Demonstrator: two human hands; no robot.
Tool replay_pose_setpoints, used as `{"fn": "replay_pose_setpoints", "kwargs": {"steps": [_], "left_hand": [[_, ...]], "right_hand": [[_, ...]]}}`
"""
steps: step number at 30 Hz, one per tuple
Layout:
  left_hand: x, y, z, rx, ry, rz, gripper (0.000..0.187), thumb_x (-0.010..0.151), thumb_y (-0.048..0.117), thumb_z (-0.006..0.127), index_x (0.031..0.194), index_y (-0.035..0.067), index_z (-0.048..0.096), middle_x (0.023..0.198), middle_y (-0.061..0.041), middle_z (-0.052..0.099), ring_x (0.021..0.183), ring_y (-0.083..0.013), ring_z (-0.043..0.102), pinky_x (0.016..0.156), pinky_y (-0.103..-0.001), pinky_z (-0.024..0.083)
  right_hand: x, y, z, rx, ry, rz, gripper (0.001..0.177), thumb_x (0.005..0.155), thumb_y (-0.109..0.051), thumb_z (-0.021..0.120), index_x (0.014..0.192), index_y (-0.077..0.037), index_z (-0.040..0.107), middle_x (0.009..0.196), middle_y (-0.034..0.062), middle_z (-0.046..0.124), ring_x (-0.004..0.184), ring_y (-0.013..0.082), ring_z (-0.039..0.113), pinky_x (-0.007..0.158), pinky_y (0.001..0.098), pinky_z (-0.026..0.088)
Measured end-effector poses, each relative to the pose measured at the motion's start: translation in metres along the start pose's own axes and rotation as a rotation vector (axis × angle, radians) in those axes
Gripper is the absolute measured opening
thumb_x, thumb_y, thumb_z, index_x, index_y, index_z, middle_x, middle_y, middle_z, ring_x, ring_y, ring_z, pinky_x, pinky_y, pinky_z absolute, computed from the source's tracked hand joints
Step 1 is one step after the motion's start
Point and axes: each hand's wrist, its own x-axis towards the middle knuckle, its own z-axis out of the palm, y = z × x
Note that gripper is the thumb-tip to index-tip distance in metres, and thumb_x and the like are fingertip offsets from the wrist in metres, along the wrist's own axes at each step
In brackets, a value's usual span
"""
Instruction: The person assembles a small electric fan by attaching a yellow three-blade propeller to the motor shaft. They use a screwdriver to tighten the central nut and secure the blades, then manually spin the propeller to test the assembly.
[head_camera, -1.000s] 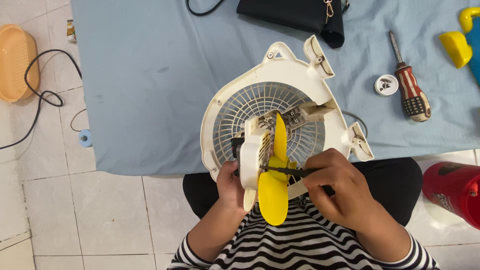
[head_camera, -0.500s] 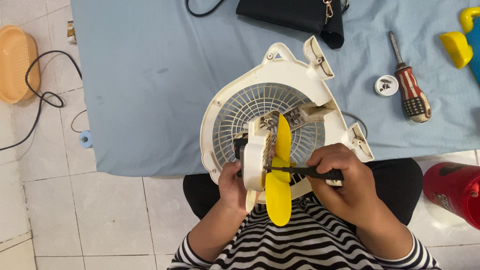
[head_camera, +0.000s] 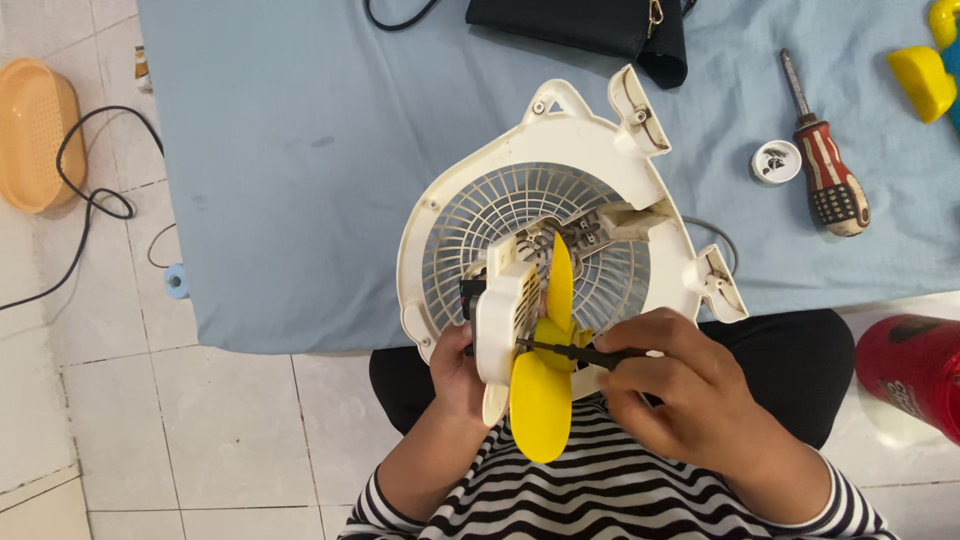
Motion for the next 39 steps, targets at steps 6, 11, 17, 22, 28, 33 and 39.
{"fn": "replay_pose_setpoints", "kwargs": {"steps": [6, 11, 17, 22, 28, 33, 39], "left_hand": [[0.001, 0.001, 0.000, 0.067, 0.045, 0.041, 0.061, 0.097, 0.029, 0.052, 0.149, -0.004, 0.047, 0.141, -0.025, 0.059, 0.124, -0.0353, 0.066, 0.107, -0.046, 0.056], [-0.001, 0.001, 0.000, 0.062, -0.002, 0.051, 0.057, 0.102, 0.027, 0.052, 0.149, -0.004, 0.049, 0.141, -0.025, 0.061, 0.123, -0.0357, 0.066, 0.107, -0.046, 0.056], [-0.002, 0.001, -0.003, 0.074, 0.047, 0.019, 0.059, 0.097, 0.029, 0.054, 0.146, -0.004, 0.049, 0.136, -0.024, 0.062, 0.117, -0.0338, 0.070, 0.098, -0.043, 0.060], [0.001, 0.000, -0.002, 0.076, 0.017, 0.018, 0.060, 0.101, 0.029, 0.054, 0.149, -0.006, 0.047, 0.137, -0.026, 0.061, 0.112, -0.0328, 0.072, 0.090, -0.040, 0.063], [0.004, -0.002, 0.013, 0.046, -0.066, 0.016, 0.078, 0.093, 0.043, 0.065, 0.148, -0.006, 0.042, 0.137, -0.026, 0.059, 0.115, -0.0313, 0.070, 0.092, -0.038, 0.061], [0.006, -0.002, 0.018, 0.326, -0.057, 0.050, 0.077, 0.092, 0.026, 0.077, 0.152, -0.009, 0.043, 0.138, -0.024, 0.060, 0.120, -0.0280, 0.068, 0.099, -0.036, 0.060], [0.005, -0.004, 0.019, 0.368, -0.014, 0.041, 0.077, 0.090, 0.019, 0.078, 0.150, -0.010, 0.042, 0.132, -0.025, 0.061, 0.115, -0.0285, 0.069, 0.100, -0.038, 0.059]], "right_hand": [[-0.012, 0.004, 0.000, -0.075, -0.050, 0.124, 0.039, 0.086, -0.014, 0.084, 0.110, -0.002, 0.055, 0.102, 0.0073, 0.071, 0.077, 0.0192, 0.072, 0.061, 0.0292, 0.055], [-0.007, 0.005, 0.003, -0.081, 0.020, 0.041, 0.032, 0.088, -0.005, 0.078, 0.105, -0.005, 0.052, 0.109, 0.0125, 0.067, 0.088, 0.0218, 0.070, 0.068, 0.0280, 0.056], [0.002, 0.004, 0.002, -0.063, 0.044, -0.005, 0.033, 0.078, -0.004, 0.083, 0.100, -0.010, 0.059, 0.104, 0.0086, 0.067, 0.090, 0.0216, 0.067, 0.075, 0.0318, 0.056], [-0.003, 0.014, 0.005, -0.068, 0.123, -0.062, 0.030, 0.080, -0.002, 0.081, 0.095, -0.014, 0.057, 0.095, -0.0004, 0.069, 0.095, 0.0244, 0.065, 0.082, 0.0340, 0.053], [-0.015, 0.021, 0.009, -0.096, 0.184, -0.008, 0.031, 0.078, 0.002, 0.081, 0.091, -0.014, 0.058, 0.090, 0.0001, 0.068, 0.092, 0.0223, 0.066, 0.080, 0.0337, 0.052], [-0.017, 0.026, 0.007, 0.018, 0.270, 0.041, 0.028, 0.080, 0.002, 0.080, 0.090, -0.010, 0.057, 0.091, 0.0049, 0.065, 0.089, 0.0192, 0.064, 0.075, 0.0308, 0.052], [-0.014, 0.022, 0.007, -0.017, 0.225, 0.027, 0.027, 0.077, 0.002, 0.080, 0.089, -0.010, 0.059, 0.092, 0.0063, 0.067, 0.088, 0.0207, 0.065, 0.075, 0.0311, 0.053]]}}
